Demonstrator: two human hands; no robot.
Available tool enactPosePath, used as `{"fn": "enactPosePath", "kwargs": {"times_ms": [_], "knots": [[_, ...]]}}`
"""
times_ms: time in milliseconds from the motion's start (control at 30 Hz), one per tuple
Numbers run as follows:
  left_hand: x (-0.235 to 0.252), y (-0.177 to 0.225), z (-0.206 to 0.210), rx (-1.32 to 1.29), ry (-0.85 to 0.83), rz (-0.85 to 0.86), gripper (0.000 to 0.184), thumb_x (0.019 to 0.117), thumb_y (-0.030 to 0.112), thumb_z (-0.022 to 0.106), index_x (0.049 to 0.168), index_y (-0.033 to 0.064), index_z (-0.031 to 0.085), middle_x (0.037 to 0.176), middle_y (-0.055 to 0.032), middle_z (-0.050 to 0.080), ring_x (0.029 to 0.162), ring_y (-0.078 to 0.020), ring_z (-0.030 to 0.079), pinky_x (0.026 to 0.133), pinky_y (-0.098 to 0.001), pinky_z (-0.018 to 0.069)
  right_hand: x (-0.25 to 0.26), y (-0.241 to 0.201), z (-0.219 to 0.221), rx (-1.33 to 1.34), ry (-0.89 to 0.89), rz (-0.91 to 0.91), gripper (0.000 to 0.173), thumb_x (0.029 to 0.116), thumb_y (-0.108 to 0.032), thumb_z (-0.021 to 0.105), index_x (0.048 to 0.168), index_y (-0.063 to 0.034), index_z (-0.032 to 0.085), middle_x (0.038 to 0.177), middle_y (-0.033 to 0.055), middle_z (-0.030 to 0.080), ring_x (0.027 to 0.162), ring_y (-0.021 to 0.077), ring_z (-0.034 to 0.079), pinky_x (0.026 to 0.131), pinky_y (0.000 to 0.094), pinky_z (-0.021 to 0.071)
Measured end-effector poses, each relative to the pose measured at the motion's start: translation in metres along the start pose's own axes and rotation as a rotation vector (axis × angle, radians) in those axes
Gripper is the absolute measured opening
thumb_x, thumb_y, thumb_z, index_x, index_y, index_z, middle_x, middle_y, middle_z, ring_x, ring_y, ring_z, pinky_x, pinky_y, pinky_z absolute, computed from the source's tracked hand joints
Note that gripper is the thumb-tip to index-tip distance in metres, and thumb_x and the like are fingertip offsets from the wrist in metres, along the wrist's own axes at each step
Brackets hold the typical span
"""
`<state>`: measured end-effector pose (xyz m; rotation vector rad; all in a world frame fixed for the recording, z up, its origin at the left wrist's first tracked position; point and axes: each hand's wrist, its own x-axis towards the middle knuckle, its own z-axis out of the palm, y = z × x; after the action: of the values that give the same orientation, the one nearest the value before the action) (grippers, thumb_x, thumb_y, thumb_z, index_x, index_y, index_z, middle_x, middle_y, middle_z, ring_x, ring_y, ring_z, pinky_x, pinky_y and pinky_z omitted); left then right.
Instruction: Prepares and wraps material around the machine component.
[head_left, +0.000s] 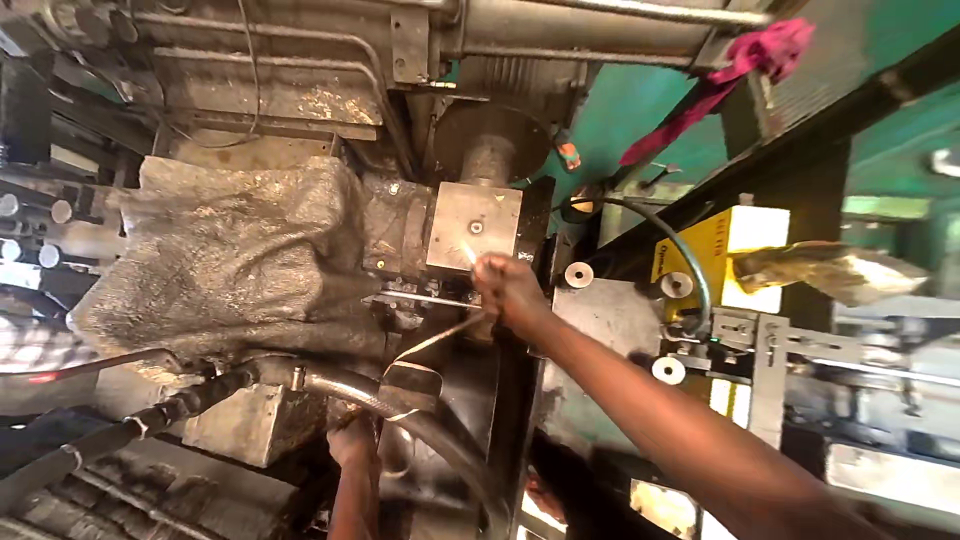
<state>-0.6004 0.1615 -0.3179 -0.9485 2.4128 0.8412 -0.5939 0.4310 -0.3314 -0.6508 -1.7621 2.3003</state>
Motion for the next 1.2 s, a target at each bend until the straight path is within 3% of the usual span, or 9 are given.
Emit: {"fn": "enactPosePath", "kwargs": {"times_ms": [100, 200, 333, 533, 633, 767, 833, 1000, 1200], "knots": [[-0.02, 0.015, -0.024, 0.717, -0.103, 0.137, 0.038, 0.1082, 0.03, 0.05, 0.134, 0.0062, 0.063, 0.133, -0.0235, 0.064, 0.125, -0.0397, 0.061, 0.103, -0.0581, 0.0485, -0.073, 0.026, -0.001, -0.461, -0.091, -0.108, 0.018, 0.1016, -0.007, 0.057, 0.1, 0.0051, 0.07, 0.089, 0.013, 0.067, 0.078, 0.0181, 0.064, 0.076, 0.0366, 0.0549], [-0.054, 0.024, -0.028, 1.059, -0.223, 0.201, 0.038, 0.1084, 0.023, 0.044, 0.14, 0.0068, 0.057, 0.135, -0.0233, 0.062, 0.125, -0.0398, 0.062, 0.1, -0.0562, 0.0515, -0.12, 0.037, 0.024, -0.598, -0.181, 0.132, 0.029, 0.1041, -0.018, 0.058, 0.123, 0.0008, 0.067, 0.102, 0.0183, 0.071, 0.092, 0.0291, 0.07, 0.087, 0.0483, 0.0558], [-0.111, 0.032, -0.025, 1.305, -0.367, 0.334, 0.04, 0.1073, 0.013, 0.042, 0.143, -0.0003, 0.052, 0.132, -0.0245, 0.064, 0.122, -0.0415, 0.063, 0.099, -0.0544, 0.0521, -0.132, 0.029, 0.058, -0.399, -0.044, 0.448, 0.037, 0.1026, -0.018, 0.061, 0.136, -0.001, 0.06, 0.107, 0.0174, 0.069, 0.092, 0.025, 0.067, 0.087, 0.0412, 0.054], [-0.167, 0.063, -0.01, 1.194, -0.437, 0.488, 0.037, 0.1087, 0.022, 0.043, 0.134, 0.0033, 0.062, 0.127, -0.0211, 0.067, 0.118, -0.0378, 0.066, 0.097, -0.0529, 0.0526, -0.159, 0.044, 0.084, 0.229, 0.144, 0.531, 0.019, 0.1059, -0.008, 0.05, 0.099, 0.0016, 0.065, 0.084, 0.001, 0.064, 0.076, 0.0036, 0.06, 0.074, 0.0214, 0.0523], [-0.166, 0.087, -0.005, 0.962, -0.501, 0.522, 0.032, 0.1069, 0.024, 0.051, 0.121, 0.0014, 0.069, 0.12, -0.0217, 0.069, 0.116, -0.0364, 0.066, 0.099, -0.0534, 0.0506, -0.164, 0.031, 0.086, 0.432, 0.273, 0.694, 0.016, 0.1078, -0.007, 0.048, 0.11, 0.0025, 0.06, 0.081, 0.0014, 0.055, 0.066, 0.0054, 0.05, 0.062, 0.0218, 0.0456], [-0.127, 0.131, 0.018, 0.951, -0.458, 0.586, 0.033, 0.1025, 0.023, 0.06, 0.122, -0.0028, 0.064, 0.118, -0.0285, 0.066, 0.114, -0.0442, 0.064, 0.095, -0.0636, 0.0497, -0.162, 0.032, 0.081, 0.701, 0.31, 0.745, 0.015, 0.1073, -0.008, 0.049, 0.096, -0.0055, 0.058, 0.057, -0.0052, 0.044, 0.04, 0.0003, 0.034, 0.037, 0.0145, 0.0297], [-0.084, 0.149, 0.028, 1.07, -0.432, 0.615, 0.037, 0.1025, 0.024, 0.06, 0.129, -0.0024, 0.061, 0.128, -0.0295, 0.062, 0.122, -0.0462, 0.06, 0.099, -0.0656, 0.0469, -0.16, 0.038, 0.077, 0.572, 0.319, 0.609, 0.003, 0.1036, -0.006, 0.056, 0.102, -0.0051, 0.059, 0.061, -0.0049, 0.046, 0.043, -0.0002, 0.036, 0.041, 0.015, 0.0314], [-0.004, 0.161, 0.01, 1.233, -0.43, 0.798, 0.036, 0.1032, 0.035, 0.061, 0.12, 0.005, 0.072, 0.126, -0.0245, 0.066, 0.123, -0.0452, 0.06, 0.102, -0.0675, 0.0441, -0.141, 0.043, 0.059, -0.167, 0.174, 0.223, 0.025, 0.1002, -0.018, 0.062, 0.113, 0.0011, 0.071, 0.095, 0.0128, 0.072, 0.084, 0.0183, 0.067, 0.081, 0.0376, 0.0551], [0.01, 0.175, 0.014, 0.996, -0.505, 0.899, 0.037, 0.0977, 0.033, 0.071, 0.107, -0.0025, 0.072, 0.11, -0.0262, 0.069, 0.11, -0.0444, 0.064, 0.097, -0.0666, 0.0461, -0.063, 0.018, 0.055, -0.375, -0.219, 0.184, 0.029, 0.0992, -0.027, 0.069, 0.113, -0.0012, 0.074, 0.105, 0.0177, 0.073, 0.099, 0.0301, 0.07, 0.092, 0.0536, 0.0528]]}}
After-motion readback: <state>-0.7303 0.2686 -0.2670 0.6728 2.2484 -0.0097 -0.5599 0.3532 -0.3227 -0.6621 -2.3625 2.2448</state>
